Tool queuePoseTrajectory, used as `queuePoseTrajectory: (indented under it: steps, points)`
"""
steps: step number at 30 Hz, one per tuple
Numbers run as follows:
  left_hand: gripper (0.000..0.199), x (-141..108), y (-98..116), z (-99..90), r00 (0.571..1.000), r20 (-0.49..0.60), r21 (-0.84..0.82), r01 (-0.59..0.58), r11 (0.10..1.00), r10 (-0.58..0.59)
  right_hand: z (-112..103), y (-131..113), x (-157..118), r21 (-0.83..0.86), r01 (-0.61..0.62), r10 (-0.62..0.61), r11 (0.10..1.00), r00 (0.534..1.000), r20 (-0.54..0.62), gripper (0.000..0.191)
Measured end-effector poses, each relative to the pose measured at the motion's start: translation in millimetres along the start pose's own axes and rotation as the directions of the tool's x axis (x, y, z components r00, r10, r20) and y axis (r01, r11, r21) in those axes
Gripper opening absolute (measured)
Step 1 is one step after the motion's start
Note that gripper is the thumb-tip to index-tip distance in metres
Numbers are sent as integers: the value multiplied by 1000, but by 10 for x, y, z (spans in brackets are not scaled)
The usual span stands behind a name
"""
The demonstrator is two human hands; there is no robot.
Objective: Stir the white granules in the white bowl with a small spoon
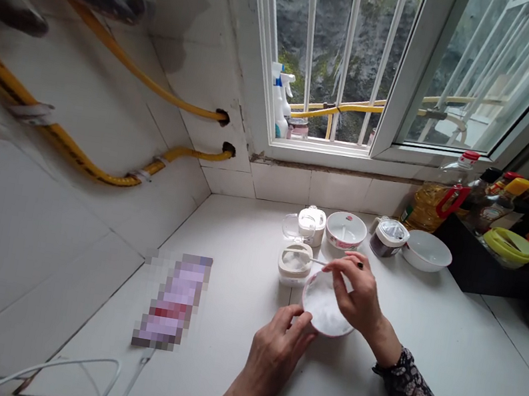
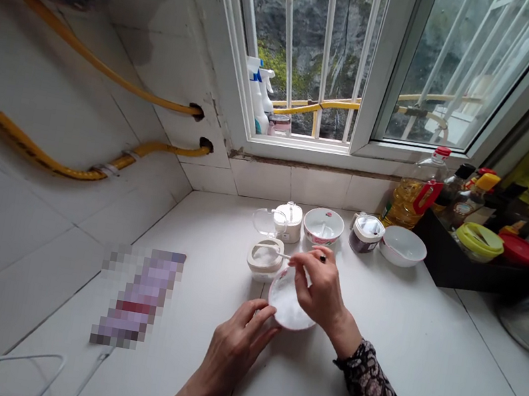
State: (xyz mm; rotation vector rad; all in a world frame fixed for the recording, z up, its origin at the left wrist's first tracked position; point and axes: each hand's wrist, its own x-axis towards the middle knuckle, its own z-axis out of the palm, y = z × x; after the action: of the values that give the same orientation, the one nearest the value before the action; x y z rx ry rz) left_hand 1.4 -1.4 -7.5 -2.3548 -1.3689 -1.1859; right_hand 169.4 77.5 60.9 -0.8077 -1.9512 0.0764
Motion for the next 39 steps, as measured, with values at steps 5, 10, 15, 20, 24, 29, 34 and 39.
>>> queuePoseTrajectory:
  steps: [5, 10, 15, 20, 24, 29, 34, 39]
  points:
    - [18, -8, -10, 4, 1000, -10, -7, -3, 1000, 3, -139, 111, -69, 1, -144, 144, 990, 986, -83, 17]
    - [16, -14, -15, -6, 1000, 16, 12, -7, 1000, 7, -122, 189, -108, -42, -117, 118, 992, 993, 21, 17]
    - [17, -9, -14, -10, 1000, 5, 11, -13, 1000, 13, -112, 152, -107, -36, -71, 73, 997, 996, 51, 17]
    - [19, -8, -15, -9, 1000, 8, 28, -14, 1000, 14, -67, 131, -133, 5, -144, 142, 990, 982, 128, 17]
    - [19, -8, -10, -8, 1000, 14, 26, -13, 1000, 13, -74, 129, -122, 42, -349, 344, 936, 934, 96, 17]
    - [19, -16, -14, -8, 1000, 17, 19, -14, 1000, 13, -128, 160, -78, 273, -626, 612, 731, 778, 144, 13]
    - [17, -23, -19, 1, 1000, 18, 24, -15, 1000, 14, -131, 195, -47, 456, -702, 720, 547, 673, 172, 11]
    - [16, -15, -17, -1, 1000, 6, 12, -11, 1000, 11, -148, 228, -29, 512, -725, 759, 461, 621, 196, 11]
